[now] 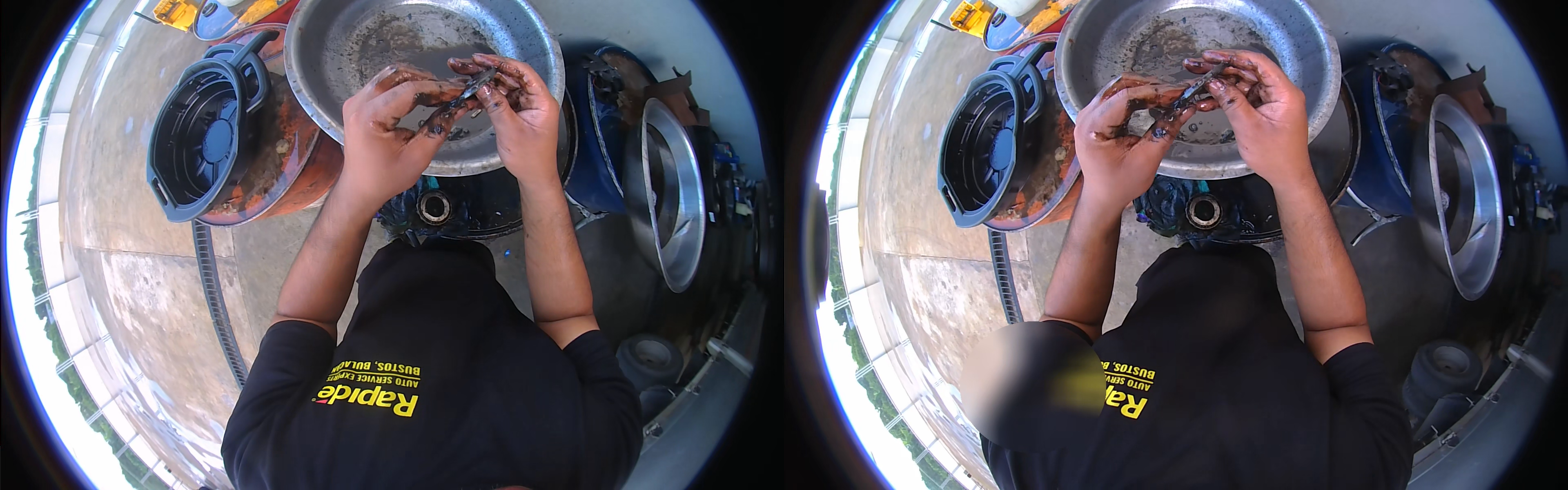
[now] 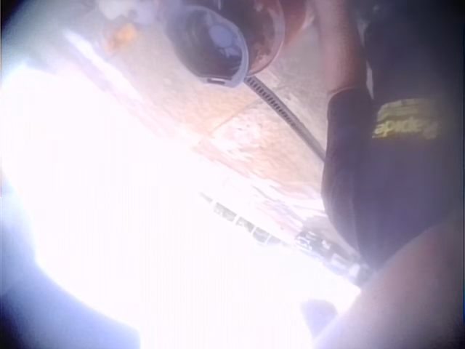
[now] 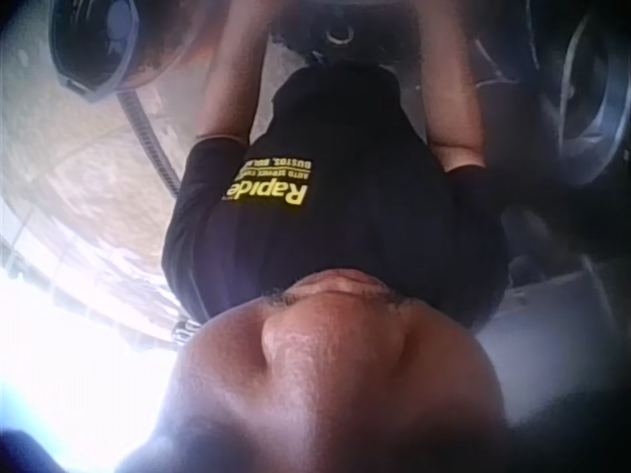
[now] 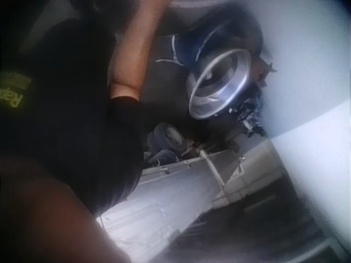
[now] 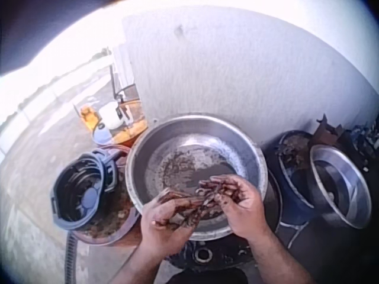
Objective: The person scrubs small mechanical parts in a metal basin using a toothbrush and liquid solvent. They repeatedly dip the parts into the basin, scrub them with the brush, and rinse them by hand. The cleaned parts are placed back into the basin as the process continues.
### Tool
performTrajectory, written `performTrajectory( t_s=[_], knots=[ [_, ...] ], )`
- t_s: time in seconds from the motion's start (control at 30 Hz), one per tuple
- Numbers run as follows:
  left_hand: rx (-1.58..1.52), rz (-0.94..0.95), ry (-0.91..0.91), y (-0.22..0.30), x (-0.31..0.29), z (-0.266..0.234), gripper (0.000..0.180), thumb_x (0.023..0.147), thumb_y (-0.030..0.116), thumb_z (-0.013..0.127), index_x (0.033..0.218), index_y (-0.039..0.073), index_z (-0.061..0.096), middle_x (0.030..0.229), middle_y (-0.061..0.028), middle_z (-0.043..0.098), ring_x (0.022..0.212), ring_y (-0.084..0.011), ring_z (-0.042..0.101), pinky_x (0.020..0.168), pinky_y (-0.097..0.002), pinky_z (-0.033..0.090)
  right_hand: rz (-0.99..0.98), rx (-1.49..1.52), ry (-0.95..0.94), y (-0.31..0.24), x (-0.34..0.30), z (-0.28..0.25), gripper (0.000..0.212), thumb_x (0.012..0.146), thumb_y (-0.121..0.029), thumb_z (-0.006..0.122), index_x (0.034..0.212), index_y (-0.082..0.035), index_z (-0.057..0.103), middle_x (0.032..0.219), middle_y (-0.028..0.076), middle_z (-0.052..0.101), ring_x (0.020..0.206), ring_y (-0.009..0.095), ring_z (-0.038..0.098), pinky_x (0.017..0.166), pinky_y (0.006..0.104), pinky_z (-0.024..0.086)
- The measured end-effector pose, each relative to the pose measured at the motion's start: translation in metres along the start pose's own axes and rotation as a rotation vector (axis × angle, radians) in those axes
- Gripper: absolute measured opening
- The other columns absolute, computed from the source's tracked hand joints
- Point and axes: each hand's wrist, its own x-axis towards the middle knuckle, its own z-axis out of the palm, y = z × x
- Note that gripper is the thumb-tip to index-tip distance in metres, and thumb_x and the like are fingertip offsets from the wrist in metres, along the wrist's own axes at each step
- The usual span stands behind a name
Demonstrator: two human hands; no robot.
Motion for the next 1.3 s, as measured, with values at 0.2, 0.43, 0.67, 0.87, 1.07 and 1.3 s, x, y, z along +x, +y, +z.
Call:
performTrajectory(
  t_s=[0.2,0.43,0.67,0.87,1.07,1.3],
  knots=[
    [0.122,0.2,0.018,0.007,0.001,-0.007,0.026,0.071,-0.001,0.086,0.096,0.002,0.079,0.098,-0.0143,0.077,0.089,-0.0282,0.075,0.08,-0.0361,0.058,-0.042,0.003,-0.066,-0.004,0.003,0.003,0.03,0.106,0.004,0.058,0.136,0.004,0.057,0.135,0.019,0.07,0.12,0.03,0.073,0.096,0.0377,0.063],
    [0.203,0.3,0.015,0.007,0.0,-0.011,0.031,0.066,0.002,0.082,0.095,0.011,0.077,0.101,-0.0047,0.075,0.089,-0.0269,0.071,0.075,-0.0398,0.058,-0.091,0.016,-0.091,0.0,0.008,0.006,0.028,0.107,0.001,0.058,0.135,0.005,0.058,0.136,0.021,0.069,0.12,0.031,0.073,0.101,0.0413,0.061],
    [-0.069,-0.577,0.12,-0.057,0.004,0.001,0.02,0.08,0.001,0.085,0.095,0.0,0.071,0.096,-0.0156,0.078,0.083,-0.0269,0.075,0.078,-0.0318,0.058,0.361,-0.289,-0.091,0.034,0.031,-0.007,0.027,0.104,-0.002,0.065,0.129,0.007,0.062,0.109,0.016,0.075,0.104,0.022,0.076,0.076,0.0333,0.063],
    [0.538,-0.598,-0.266,-0.138,0.034,-0.011,0.033,0.087,0.019,0.074,0.116,0.003,0.075,0.113,-0.0204,0.078,0.112,-0.0406,0.073,0.096,-0.0504,0.058,0.531,-1.072,-0.328,0.162,0.095,-0.038,0.036,0.094,-0.015,0.074,0.125,0.005,0.07,0.114,0.023,0.077,0.105,0.034,0.076,0.09,0.0432,0.06],
    [0.823,-0.705,-0.778,-0.174,0.048,0.025,0.036,0.089,0.014,0.067,0.124,0.007,0.076,0.128,-0.0204,0.075,0.122,-0.0369,0.071,0.103,-0.047,0.058,0.51,-1.157,-0.564,0.241,0.118,-0.055,0.035,0.092,-0.01,0.073,0.125,0.001,0.072,0.115,0.023,0.077,0.109,0.037,0.074,0.095,0.0437,0.057],
    [0.806,-0.349,-0.884,-0.226,0.023,0.056,0.048,0.087,0.017,0.074,0.135,0.012,0.069,0.136,-0.02,0.067,0.128,-0.0386,0.065,0.106,-0.0483,0.056,0.535,-1.246,-0.633,0.231,0.116,-0.053,0.035,0.083,-0.019,0.079,0.114,-0.002,0.076,0.114,0.024,0.076,0.109,0.04,0.073,0.095,0.0468,0.058]
  ],
)
